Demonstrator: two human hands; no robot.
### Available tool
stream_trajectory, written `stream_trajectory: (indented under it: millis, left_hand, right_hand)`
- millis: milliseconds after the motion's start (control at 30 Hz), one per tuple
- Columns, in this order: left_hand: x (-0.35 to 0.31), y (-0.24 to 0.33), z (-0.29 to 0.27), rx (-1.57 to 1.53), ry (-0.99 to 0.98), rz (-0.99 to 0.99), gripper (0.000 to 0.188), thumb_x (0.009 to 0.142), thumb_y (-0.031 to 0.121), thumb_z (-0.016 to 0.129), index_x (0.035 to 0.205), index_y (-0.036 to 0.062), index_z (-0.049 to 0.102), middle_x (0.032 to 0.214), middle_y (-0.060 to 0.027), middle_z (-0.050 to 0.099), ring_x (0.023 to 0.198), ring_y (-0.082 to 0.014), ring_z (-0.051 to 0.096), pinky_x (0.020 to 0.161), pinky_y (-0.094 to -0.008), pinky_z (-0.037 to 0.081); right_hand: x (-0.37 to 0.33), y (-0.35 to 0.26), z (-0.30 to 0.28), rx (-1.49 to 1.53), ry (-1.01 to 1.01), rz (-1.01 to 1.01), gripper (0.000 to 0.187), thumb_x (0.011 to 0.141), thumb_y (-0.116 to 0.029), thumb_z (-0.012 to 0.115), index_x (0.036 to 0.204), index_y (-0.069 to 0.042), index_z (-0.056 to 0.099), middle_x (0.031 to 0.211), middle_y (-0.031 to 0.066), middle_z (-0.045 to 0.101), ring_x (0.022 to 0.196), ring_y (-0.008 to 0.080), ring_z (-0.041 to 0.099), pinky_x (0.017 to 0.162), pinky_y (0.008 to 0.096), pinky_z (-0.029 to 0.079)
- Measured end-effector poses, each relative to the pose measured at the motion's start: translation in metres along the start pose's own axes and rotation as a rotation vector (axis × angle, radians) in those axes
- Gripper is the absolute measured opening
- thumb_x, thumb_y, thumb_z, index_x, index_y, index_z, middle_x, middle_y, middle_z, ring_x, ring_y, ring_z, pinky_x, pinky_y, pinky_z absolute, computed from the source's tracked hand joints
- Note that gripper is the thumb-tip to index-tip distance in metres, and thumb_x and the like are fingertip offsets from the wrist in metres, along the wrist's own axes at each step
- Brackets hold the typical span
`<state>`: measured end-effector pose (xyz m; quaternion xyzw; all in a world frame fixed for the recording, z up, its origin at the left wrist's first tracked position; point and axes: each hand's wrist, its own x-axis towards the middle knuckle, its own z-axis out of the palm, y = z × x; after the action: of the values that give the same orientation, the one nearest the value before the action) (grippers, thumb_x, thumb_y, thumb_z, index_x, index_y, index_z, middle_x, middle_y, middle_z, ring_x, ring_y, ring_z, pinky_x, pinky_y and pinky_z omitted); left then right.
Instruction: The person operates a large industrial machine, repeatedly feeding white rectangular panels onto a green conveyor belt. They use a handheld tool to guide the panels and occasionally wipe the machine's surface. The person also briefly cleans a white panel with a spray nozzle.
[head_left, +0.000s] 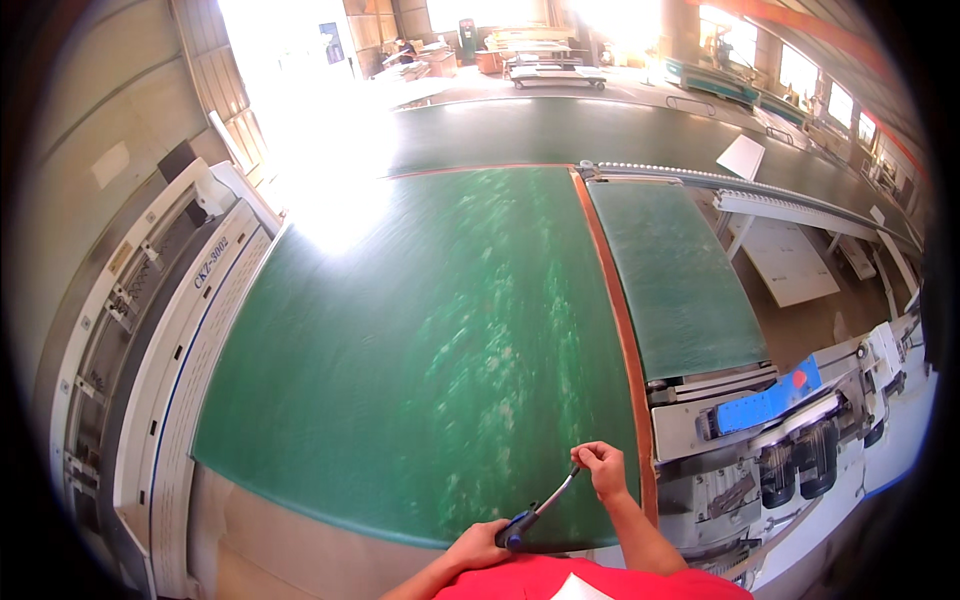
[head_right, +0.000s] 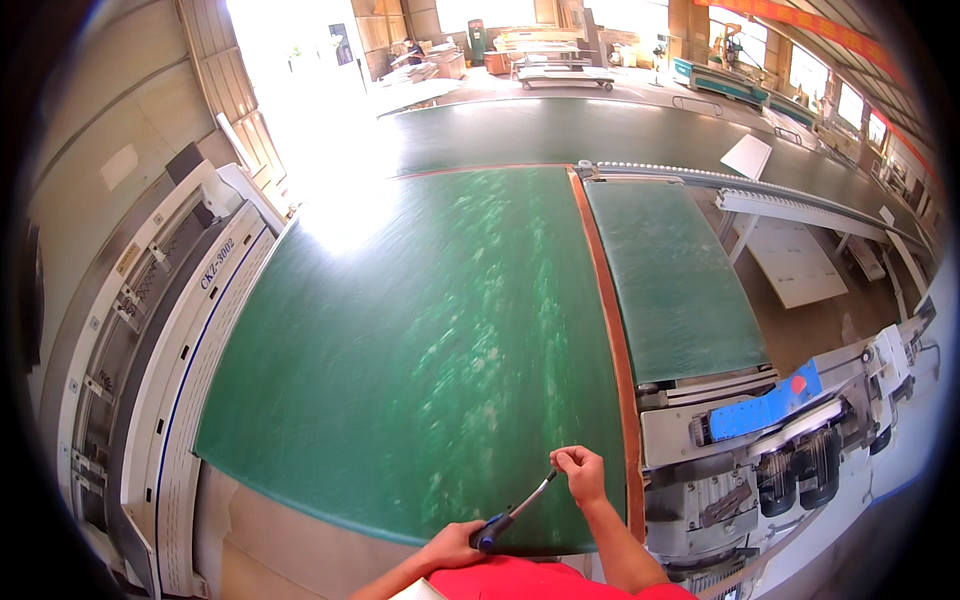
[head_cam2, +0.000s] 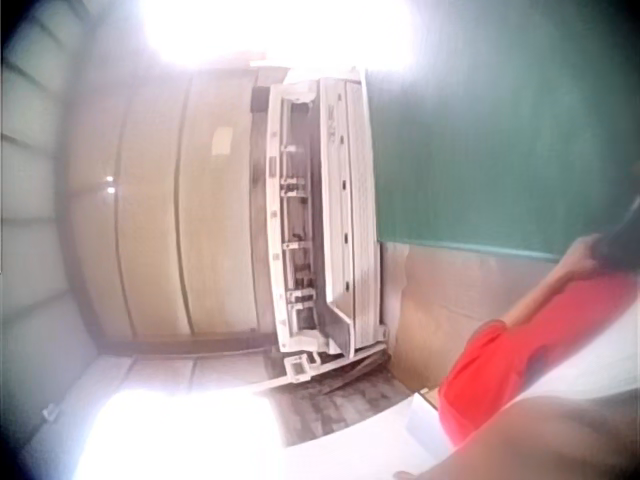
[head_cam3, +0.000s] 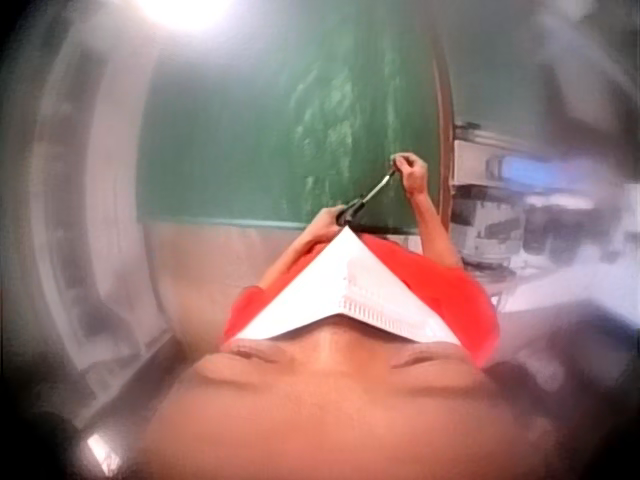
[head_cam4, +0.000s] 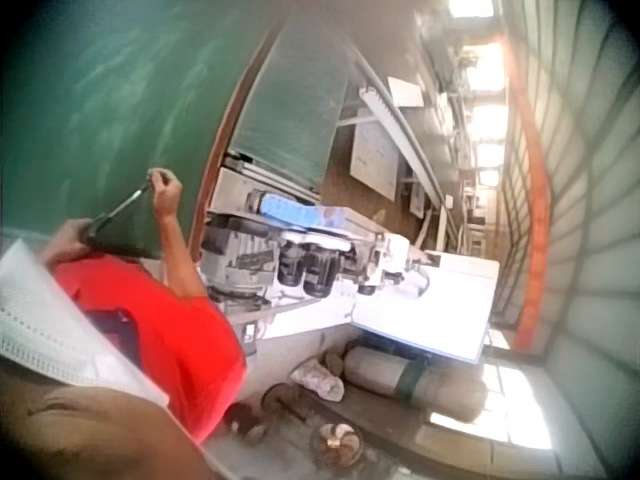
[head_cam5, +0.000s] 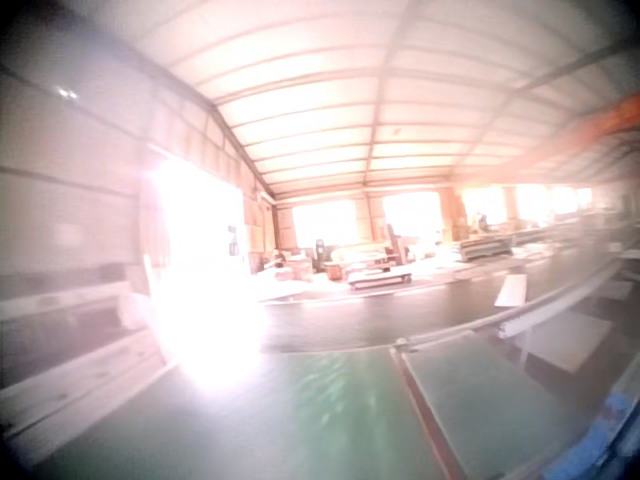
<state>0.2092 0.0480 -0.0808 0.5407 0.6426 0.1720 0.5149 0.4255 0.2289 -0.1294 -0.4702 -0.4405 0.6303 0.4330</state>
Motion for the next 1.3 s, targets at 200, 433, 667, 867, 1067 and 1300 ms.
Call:
stream_trajectory:
  millis: [200, 433, 667, 867, 1067, 1300]
  left_hand:
    - [0.004, 0.008, 0.007, -0.001, 0.022, 0.086, 0.043, 0.077, 0.028, 0.067, 0.113, 0.0057, 0.062, 0.091, -0.0205, 0.068, 0.084, -0.0359, 0.065, 0.078, -0.0416, 0.049]
    - [0.003, 0.007, 0.011, 0.019, 0.019, 0.088, 0.046, 0.076, 0.032, 0.069, 0.113, 0.0054, 0.063, 0.094, -0.0220, 0.069, 0.088, -0.0396, 0.065, 0.078, -0.0437, 0.049]
    - [-0.006, 0.006, 0.019, -0.002, 0.028, 0.086, 0.046, 0.077, 0.033, 0.070, 0.114, 0.0050, 0.063, 0.093, -0.0217, 0.069, 0.086, -0.0380, 0.065, 0.078, -0.0423, 0.050]
    - [-0.010, 0.004, 0.025, -0.017, 0.044, 0.088, 0.047, 0.077, 0.032, 0.070, 0.114, 0.0043, 0.062, 0.093, -0.0218, 0.068, 0.086, -0.0376, 0.065, 0.078, -0.0419, 0.049]
    - [-0.014, 0.005, 0.028, -0.029, 0.061, 0.079, 0.047, 0.077, 0.031, 0.070, 0.114, 0.0038, 0.062, 0.092, -0.0220, 0.068, 0.086, -0.0372, 0.065, 0.078, -0.0417, 0.049]
    - [-0.022, 0.002, 0.033, -0.025, 0.090, 0.069, 0.045, 0.077, 0.031, 0.069, 0.113, 0.0043, 0.063, 0.091, -0.0216, 0.068, 0.084, -0.0370, 0.065, 0.077, -0.0421, 0.050]
  right_hand:
    - [-0.003, -0.002, -0.009, -0.021, -0.010, -0.041, 0.012, 0.091, -0.005, 0.061, 0.092, 0.004, 0.070, 0.085, 0.0100, 0.071, 0.077, 0.0157, 0.067, 0.074, 0.0279, 0.053]
    - [-0.009, -0.011, -0.009, 0.004, -0.023, -0.065, 0.011, 0.090, -0.004, 0.061, 0.091, 0.003, 0.070, 0.084, 0.0094, 0.071, 0.077, 0.0149, 0.066, 0.073, 0.0276, 0.052]
    - [-0.015, -0.006, -0.012, -0.010, -0.048, -0.073, 0.012, 0.091, -0.004, 0.061, 0.091, 0.004, 0.070, 0.085, 0.0092, 0.071, 0.077, 0.0151, 0.066, 0.074, 0.0276, 0.053]
    - [-0.019, -0.003, -0.014, -0.020, -0.064, -0.078, 0.012, 0.091, -0.005, 0.060, 0.092, 0.004, 0.069, 0.085, 0.0095, 0.071, 0.077, 0.0151, 0.066, 0.073, 0.0279, 0.053]
    - [-0.021, -0.001, -0.017, -0.023, -0.061, -0.071, 0.013, 0.092, -0.006, 0.061, 0.092, 0.004, 0.069, 0.086, 0.0095, 0.071, 0.077, 0.0151, 0.066, 0.073, 0.0287, 0.055]
    - [-0.020, -0.006, -0.021, 0.005, -0.044, -0.090, 0.012, 0.092, -0.007, 0.061, 0.093, 0.002, 0.069, 0.087, 0.0096, 0.071, 0.079, 0.0156, 0.067, 0.074, 0.0283, 0.055]
